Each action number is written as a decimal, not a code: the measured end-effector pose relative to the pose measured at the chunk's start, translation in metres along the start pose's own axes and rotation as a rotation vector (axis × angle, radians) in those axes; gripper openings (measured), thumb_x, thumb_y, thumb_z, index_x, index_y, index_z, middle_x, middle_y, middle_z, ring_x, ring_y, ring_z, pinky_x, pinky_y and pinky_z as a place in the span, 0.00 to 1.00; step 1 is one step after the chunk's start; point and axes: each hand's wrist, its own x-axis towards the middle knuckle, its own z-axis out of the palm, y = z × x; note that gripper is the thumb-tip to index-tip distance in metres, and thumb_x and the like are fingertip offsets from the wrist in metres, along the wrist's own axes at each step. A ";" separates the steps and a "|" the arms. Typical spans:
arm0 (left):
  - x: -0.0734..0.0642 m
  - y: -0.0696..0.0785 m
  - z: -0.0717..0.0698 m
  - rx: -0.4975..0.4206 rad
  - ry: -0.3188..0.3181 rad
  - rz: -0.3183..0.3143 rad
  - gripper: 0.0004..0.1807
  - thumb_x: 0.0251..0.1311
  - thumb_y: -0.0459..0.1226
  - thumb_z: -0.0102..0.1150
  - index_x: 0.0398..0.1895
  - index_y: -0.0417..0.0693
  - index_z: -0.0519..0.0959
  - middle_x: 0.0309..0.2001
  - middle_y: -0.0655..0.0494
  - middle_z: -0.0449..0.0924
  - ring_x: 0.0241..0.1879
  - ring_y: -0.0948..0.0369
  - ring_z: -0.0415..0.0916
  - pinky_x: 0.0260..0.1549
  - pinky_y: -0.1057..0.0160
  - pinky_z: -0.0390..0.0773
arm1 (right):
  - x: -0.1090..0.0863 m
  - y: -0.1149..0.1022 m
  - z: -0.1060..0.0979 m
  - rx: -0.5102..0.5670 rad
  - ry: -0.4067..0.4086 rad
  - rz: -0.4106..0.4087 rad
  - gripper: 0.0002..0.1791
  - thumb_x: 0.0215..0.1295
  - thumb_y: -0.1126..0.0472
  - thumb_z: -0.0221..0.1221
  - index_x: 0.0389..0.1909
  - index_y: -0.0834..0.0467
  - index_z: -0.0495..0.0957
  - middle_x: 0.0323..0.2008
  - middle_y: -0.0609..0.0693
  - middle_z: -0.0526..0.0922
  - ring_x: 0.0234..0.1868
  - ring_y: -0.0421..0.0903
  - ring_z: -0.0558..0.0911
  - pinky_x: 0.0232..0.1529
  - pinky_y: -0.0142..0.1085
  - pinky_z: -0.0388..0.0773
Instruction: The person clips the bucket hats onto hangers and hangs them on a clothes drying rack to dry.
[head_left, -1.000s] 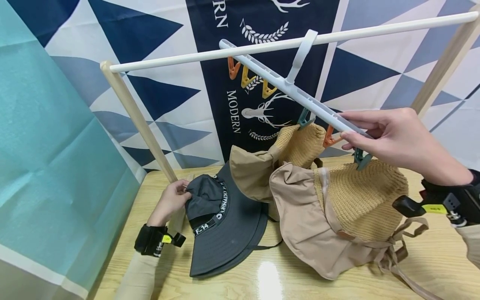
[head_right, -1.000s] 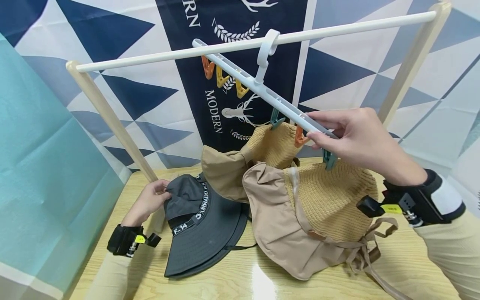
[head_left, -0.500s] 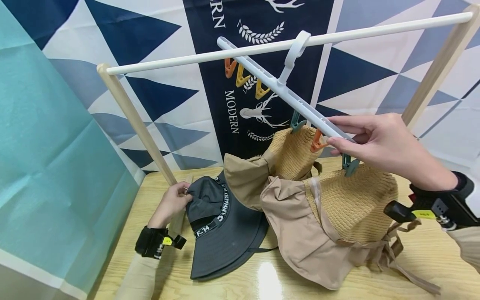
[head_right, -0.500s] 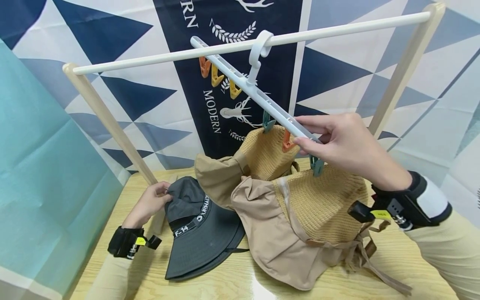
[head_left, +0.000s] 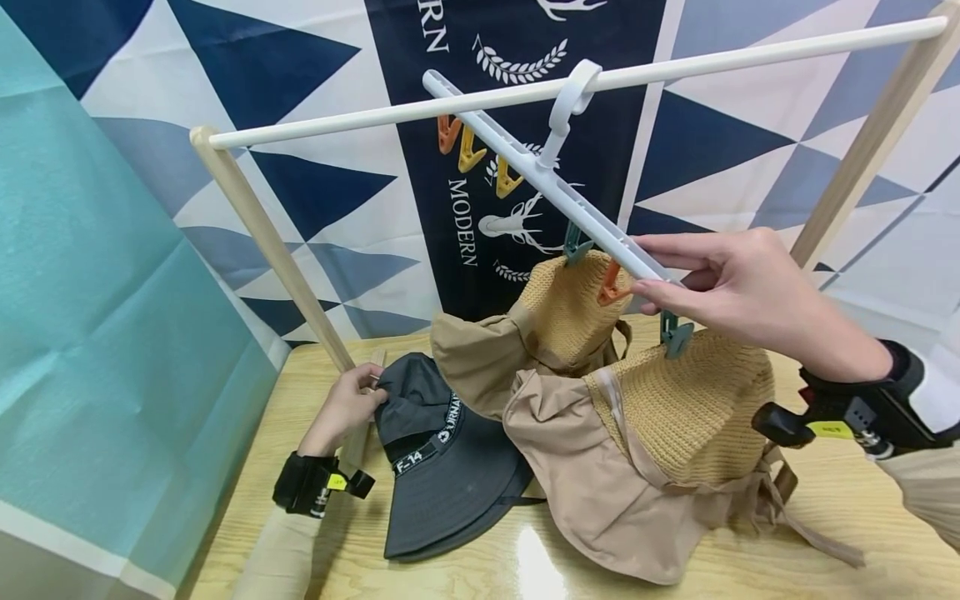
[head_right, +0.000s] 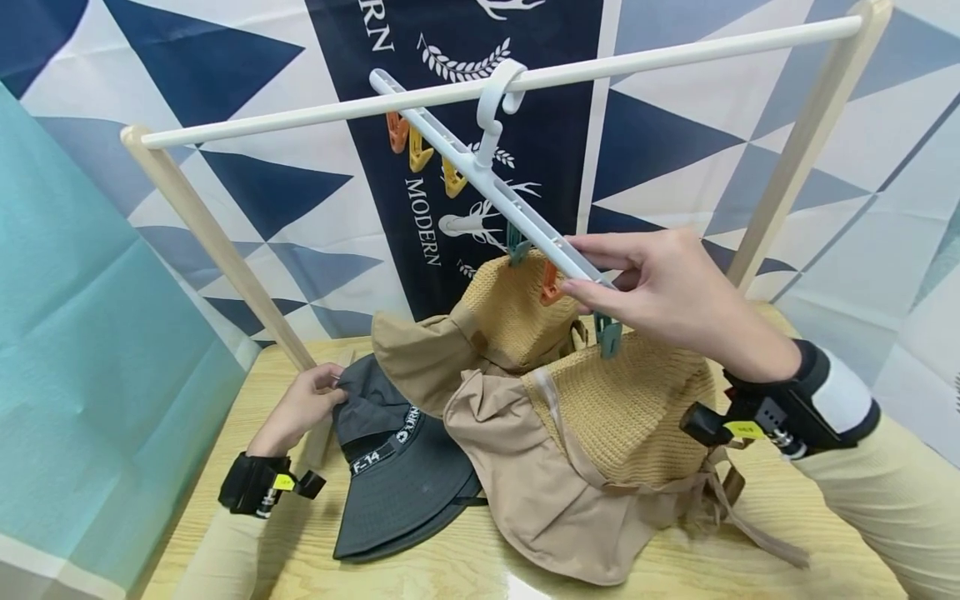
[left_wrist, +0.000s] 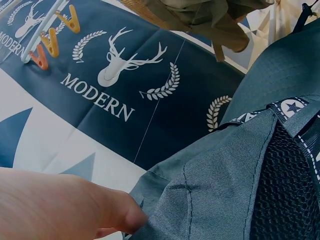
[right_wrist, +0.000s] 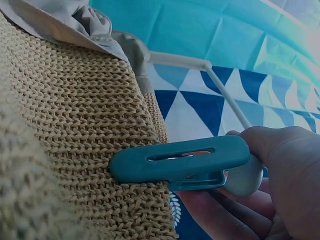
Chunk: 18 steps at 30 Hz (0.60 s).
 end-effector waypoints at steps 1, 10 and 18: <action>0.000 0.000 0.000 -0.001 -0.001 0.000 0.15 0.78 0.26 0.54 0.62 0.35 0.81 0.46 0.44 0.82 0.35 0.60 0.78 0.37 0.60 0.84 | 0.000 0.000 0.001 0.010 -0.003 0.003 0.29 0.69 0.75 0.73 0.70 0.65 0.84 0.47 0.42 0.98 0.34 0.27 0.93 0.14 0.33 0.62; 0.002 -0.001 0.002 -0.013 0.001 -0.007 0.14 0.78 0.26 0.55 0.62 0.35 0.80 0.45 0.46 0.81 0.35 0.61 0.77 0.36 0.61 0.83 | 0.004 -0.006 0.009 -0.035 -0.004 -0.006 0.28 0.69 0.72 0.74 0.70 0.64 0.85 0.47 0.62 0.95 0.33 0.22 0.90 0.14 0.31 0.63; 0.004 -0.003 0.003 0.002 0.006 -0.021 0.13 0.78 0.27 0.54 0.60 0.35 0.80 0.44 0.48 0.79 0.34 0.61 0.76 0.36 0.61 0.81 | 0.004 0.001 0.008 -0.010 -0.002 0.012 0.28 0.69 0.74 0.73 0.70 0.65 0.84 0.47 0.49 0.97 0.34 0.23 0.92 0.22 0.25 0.76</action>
